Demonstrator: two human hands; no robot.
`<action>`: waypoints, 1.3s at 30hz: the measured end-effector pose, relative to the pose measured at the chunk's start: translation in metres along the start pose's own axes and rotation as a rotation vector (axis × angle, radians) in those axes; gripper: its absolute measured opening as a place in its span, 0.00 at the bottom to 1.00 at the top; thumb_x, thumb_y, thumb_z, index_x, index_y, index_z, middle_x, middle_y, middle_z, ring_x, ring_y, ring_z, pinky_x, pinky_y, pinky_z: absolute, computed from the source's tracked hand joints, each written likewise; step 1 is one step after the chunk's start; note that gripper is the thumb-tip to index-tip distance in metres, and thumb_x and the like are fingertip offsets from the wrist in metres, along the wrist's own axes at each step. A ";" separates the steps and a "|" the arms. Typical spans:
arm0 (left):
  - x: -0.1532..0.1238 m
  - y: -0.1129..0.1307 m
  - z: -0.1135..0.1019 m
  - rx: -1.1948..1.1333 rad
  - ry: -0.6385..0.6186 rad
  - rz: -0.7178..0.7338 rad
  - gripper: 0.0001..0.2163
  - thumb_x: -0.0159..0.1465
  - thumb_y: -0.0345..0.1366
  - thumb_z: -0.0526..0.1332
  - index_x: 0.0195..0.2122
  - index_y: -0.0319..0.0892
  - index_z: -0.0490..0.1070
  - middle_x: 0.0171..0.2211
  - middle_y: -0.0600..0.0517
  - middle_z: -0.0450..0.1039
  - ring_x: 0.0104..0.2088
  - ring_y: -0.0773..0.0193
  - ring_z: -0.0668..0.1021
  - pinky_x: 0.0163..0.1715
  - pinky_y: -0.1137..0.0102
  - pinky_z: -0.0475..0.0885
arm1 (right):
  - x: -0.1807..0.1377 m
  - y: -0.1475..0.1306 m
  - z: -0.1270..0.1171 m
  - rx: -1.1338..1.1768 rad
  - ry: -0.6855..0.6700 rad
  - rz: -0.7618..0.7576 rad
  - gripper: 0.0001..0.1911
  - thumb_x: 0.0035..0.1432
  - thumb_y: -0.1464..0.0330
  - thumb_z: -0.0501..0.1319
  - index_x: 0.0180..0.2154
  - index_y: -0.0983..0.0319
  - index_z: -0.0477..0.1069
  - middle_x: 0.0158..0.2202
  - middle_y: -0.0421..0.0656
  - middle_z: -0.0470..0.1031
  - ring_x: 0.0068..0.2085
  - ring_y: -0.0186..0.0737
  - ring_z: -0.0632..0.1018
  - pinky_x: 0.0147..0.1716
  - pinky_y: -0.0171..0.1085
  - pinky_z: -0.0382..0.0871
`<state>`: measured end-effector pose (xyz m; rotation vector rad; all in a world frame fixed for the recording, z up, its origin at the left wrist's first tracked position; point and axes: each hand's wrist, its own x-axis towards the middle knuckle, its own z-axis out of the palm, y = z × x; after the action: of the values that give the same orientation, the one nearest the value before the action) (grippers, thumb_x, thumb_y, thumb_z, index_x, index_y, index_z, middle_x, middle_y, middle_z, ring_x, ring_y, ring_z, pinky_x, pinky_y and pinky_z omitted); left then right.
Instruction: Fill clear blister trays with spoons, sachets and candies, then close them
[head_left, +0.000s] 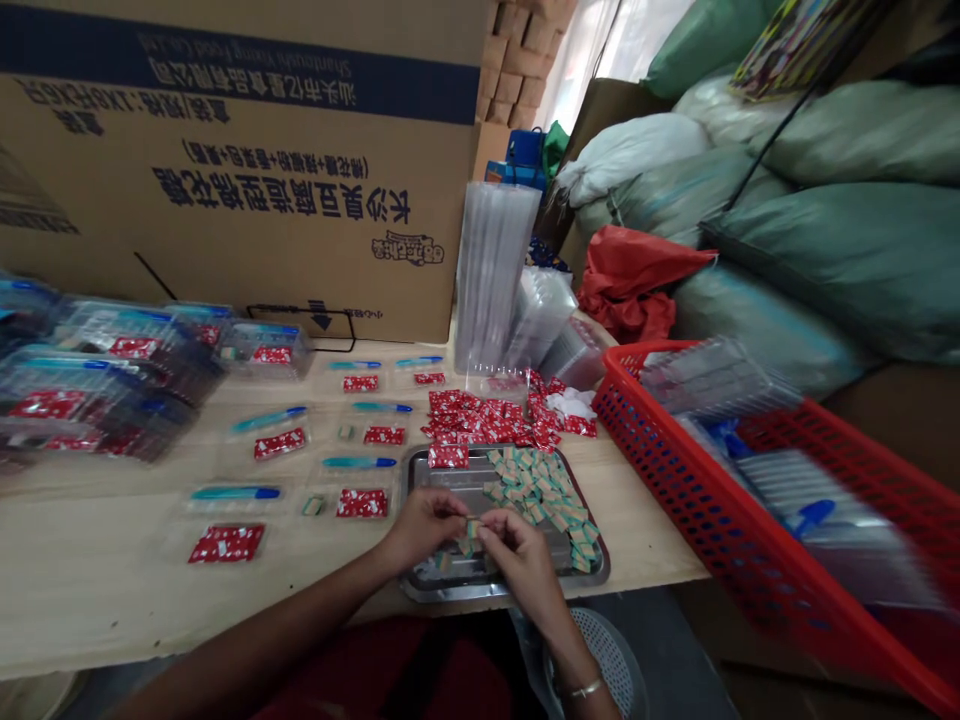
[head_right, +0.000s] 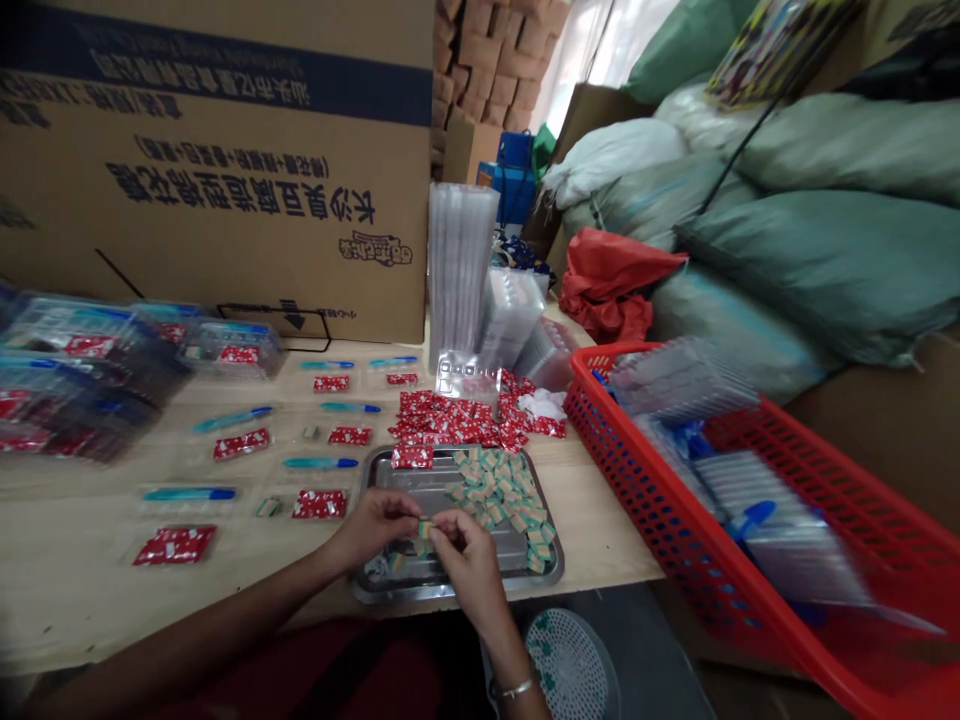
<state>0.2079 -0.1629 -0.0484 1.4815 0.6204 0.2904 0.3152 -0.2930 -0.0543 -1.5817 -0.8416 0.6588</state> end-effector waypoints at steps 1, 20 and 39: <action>-0.002 0.002 0.001 -0.095 0.011 -0.032 0.05 0.47 0.33 0.65 0.25 0.37 0.73 0.20 0.55 0.71 0.21 0.70 0.70 0.23 0.75 0.66 | 0.001 -0.001 0.003 0.020 -0.001 0.003 0.14 0.52 0.57 0.61 0.30 0.62 0.72 0.24 0.40 0.71 0.26 0.35 0.71 0.26 0.32 0.65; -0.016 -0.003 -0.012 -0.235 0.131 -0.083 0.10 0.39 0.35 0.71 0.21 0.38 0.73 0.19 0.55 0.73 0.20 0.69 0.72 0.24 0.74 0.68 | 0.004 -0.003 -0.008 -0.709 -0.216 -0.219 0.08 0.53 0.77 0.55 0.29 0.60 0.70 0.32 0.43 0.70 0.35 0.40 0.72 0.35 0.36 0.65; -0.031 0.007 -0.006 -0.426 0.124 -0.080 0.15 0.38 0.38 0.75 0.25 0.38 0.76 0.22 0.54 0.75 0.23 0.70 0.73 0.27 0.75 0.68 | -0.007 -0.009 0.039 -0.034 0.133 -0.015 0.12 0.54 0.60 0.58 0.26 0.60 0.64 0.22 0.37 0.65 0.25 0.33 0.67 0.24 0.32 0.61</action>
<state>0.1802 -0.1740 -0.0347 1.0329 0.6674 0.4261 0.2782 -0.2752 -0.0526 -1.6293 -0.7688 0.5252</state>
